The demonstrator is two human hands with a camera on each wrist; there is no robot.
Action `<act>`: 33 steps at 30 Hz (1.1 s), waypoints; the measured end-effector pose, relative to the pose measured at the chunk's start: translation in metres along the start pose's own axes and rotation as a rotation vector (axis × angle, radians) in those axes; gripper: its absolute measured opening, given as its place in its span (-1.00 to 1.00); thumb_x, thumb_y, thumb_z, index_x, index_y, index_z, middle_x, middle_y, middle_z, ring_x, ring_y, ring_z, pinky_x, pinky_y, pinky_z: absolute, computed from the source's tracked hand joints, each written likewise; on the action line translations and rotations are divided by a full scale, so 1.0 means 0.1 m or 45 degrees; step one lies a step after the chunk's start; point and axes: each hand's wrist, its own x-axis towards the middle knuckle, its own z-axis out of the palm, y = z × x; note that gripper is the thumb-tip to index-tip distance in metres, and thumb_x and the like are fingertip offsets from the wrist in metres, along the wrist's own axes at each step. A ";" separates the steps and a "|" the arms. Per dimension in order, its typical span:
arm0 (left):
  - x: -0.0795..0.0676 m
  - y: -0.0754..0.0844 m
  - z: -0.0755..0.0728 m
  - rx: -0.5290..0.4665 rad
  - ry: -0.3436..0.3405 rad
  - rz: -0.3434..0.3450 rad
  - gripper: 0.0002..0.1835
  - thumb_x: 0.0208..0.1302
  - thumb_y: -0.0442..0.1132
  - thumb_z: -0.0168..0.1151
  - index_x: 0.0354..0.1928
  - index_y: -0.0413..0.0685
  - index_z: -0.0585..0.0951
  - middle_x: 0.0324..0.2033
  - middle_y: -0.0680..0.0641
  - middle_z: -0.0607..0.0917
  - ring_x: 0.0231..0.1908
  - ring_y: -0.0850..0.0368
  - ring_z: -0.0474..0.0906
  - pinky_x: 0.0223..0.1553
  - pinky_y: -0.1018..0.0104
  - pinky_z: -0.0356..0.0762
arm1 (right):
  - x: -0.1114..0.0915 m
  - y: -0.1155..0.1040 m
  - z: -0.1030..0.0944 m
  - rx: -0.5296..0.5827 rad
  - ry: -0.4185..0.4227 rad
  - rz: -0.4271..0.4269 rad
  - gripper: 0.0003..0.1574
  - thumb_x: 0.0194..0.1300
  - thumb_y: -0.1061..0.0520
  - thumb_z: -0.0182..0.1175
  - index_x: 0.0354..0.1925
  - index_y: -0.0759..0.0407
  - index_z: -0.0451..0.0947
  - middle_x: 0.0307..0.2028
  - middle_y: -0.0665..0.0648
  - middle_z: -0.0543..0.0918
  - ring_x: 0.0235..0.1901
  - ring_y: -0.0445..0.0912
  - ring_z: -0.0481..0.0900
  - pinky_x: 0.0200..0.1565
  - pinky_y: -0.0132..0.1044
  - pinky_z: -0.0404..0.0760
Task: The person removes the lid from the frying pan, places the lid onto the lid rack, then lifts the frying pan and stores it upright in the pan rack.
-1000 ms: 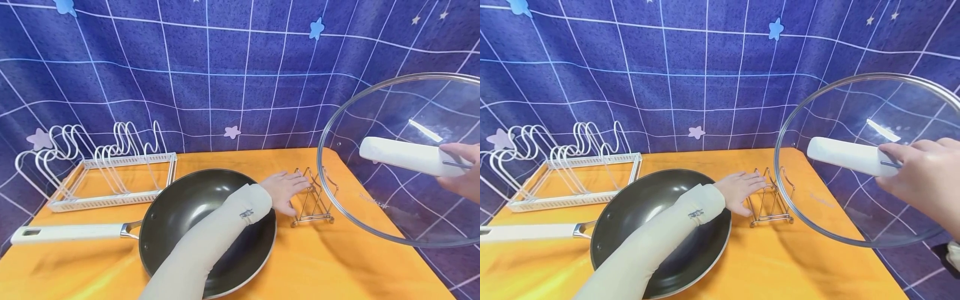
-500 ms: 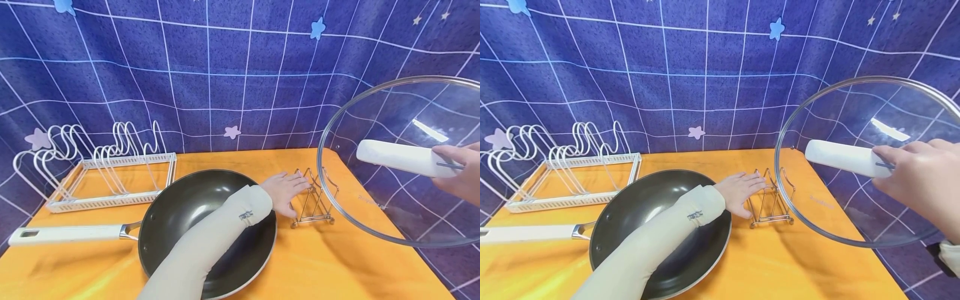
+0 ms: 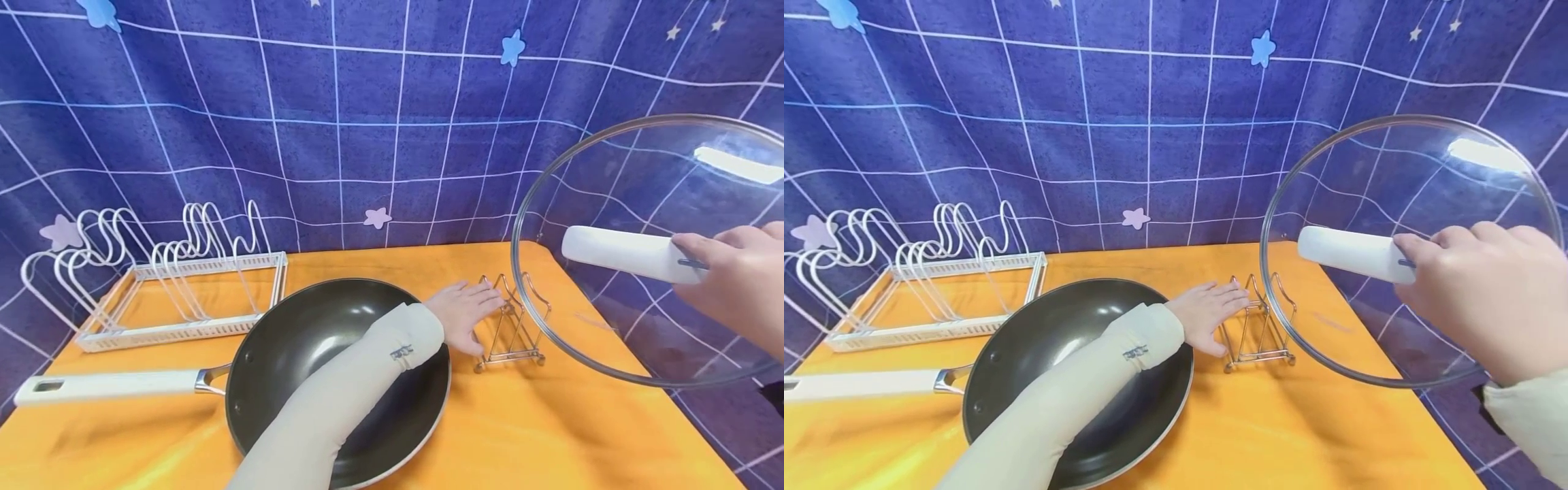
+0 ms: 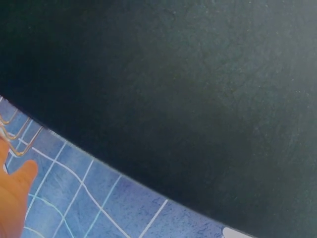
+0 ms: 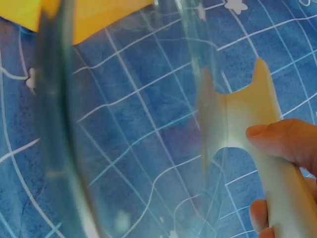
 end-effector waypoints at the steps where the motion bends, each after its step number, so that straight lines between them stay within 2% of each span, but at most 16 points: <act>1: -0.01 -0.01 0.00 0.012 0.001 -0.004 -0.03 0.13 0.31 0.10 0.50 0.09 0.03 0.48 0.08 -0.01 0.46 0.15 -0.19 0.41 0.12 -0.14 | 0.03 -0.03 -0.01 -0.038 -0.015 -0.020 -0.44 -0.50 0.28 0.21 -0.33 0.49 0.53 -0.56 0.58 0.47 -0.57 0.41 0.34 -0.44 0.20 0.20; 5: -0.02 -0.04 0.01 0.046 -0.008 -0.020 -0.02 0.13 0.34 0.08 0.51 0.12 0.01 0.49 0.10 -0.03 0.46 0.18 -0.21 0.42 0.09 -0.23 | 0.13 -0.14 -0.04 -0.193 -0.140 -0.016 -0.25 -0.75 0.33 0.37 -0.30 0.47 0.56 -0.50 0.55 0.54 -0.55 0.39 0.43 -0.44 0.14 0.31; 7: -0.02 -0.04 0.01 0.057 -0.006 -0.017 -0.01 0.12 0.36 0.08 0.51 0.14 0.00 0.49 0.11 -0.03 0.46 0.19 -0.21 0.42 0.07 -0.26 | 0.15 -0.19 -0.06 -0.231 -0.180 0.038 -0.17 -0.85 0.36 0.41 -0.29 0.47 0.57 -0.47 0.56 0.55 -0.54 0.39 0.45 -0.43 0.12 0.33; 15: -0.01 -0.04 0.00 0.057 -0.002 -0.014 0.01 0.10 0.37 0.10 0.51 0.14 0.00 0.49 0.11 -0.04 0.46 0.17 -0.22 0.42 0.07 -0.27 | 0.14 -0.23 -0.06 -0.250 -0.221 0.094 -0.14 -0.86 0.37 0.46 -0.28 0.49 0.57 -0.48 0.55 0.56 -0.54 0.37 0.46 -0.42 0.11 0.34; 22: -0.01 -0.03 0.02 0.043 0.025 0.005 0.04 0.08 0.34 0.14 0.50 0.03 0.01 0.49 0.01 0.00 0.47 0.11 -0.22 0.41 0.17 -0.12 | 0.13 -0.23 -0.08 -0.328 -0.320 0.144 -0.16 -0.78 0.33 0.55 -0.26 0.45 0.59 -0.47 0.52 0.58 -0.58 0.35 0.42 -0.51 0.11 0.38; 28: 0.02 -0.01 0.03 0.120 0.037 0.023 0.05 0.06 0.36 0.12 0.49 -0.03 0.03 0.48 -0.02 0.03 0.46 0.07 -0.17 0.41 0.22 -0.16 | 0.08 -0.21 -0.06 -0.301 -0.299 0.101 -0.19 -0.77 0.33 0.50 -0.27 0.44 0.60 -0.55 0.49 0.55 -0.68 0.21 0.31 -0.57 0.08 0.32; 33: 0.04 0.00 0.04 0.082 0.044 0.067 0.03 0.05 0.31 0.17 0.47 -0.06 0.08 0.46 -0.07 0.09 0.46 0.04 -0.12 0.40 0.32 -0.24 | 0.04 -0.19 -0.05 -0.297 -0.262 0.012 -0.21 -0.79 0.30 0.45 -0.29 0.43 0.61 -0.64 0.42 0.51 -0.74 0.10 0.23 -0.66 0.04 0.28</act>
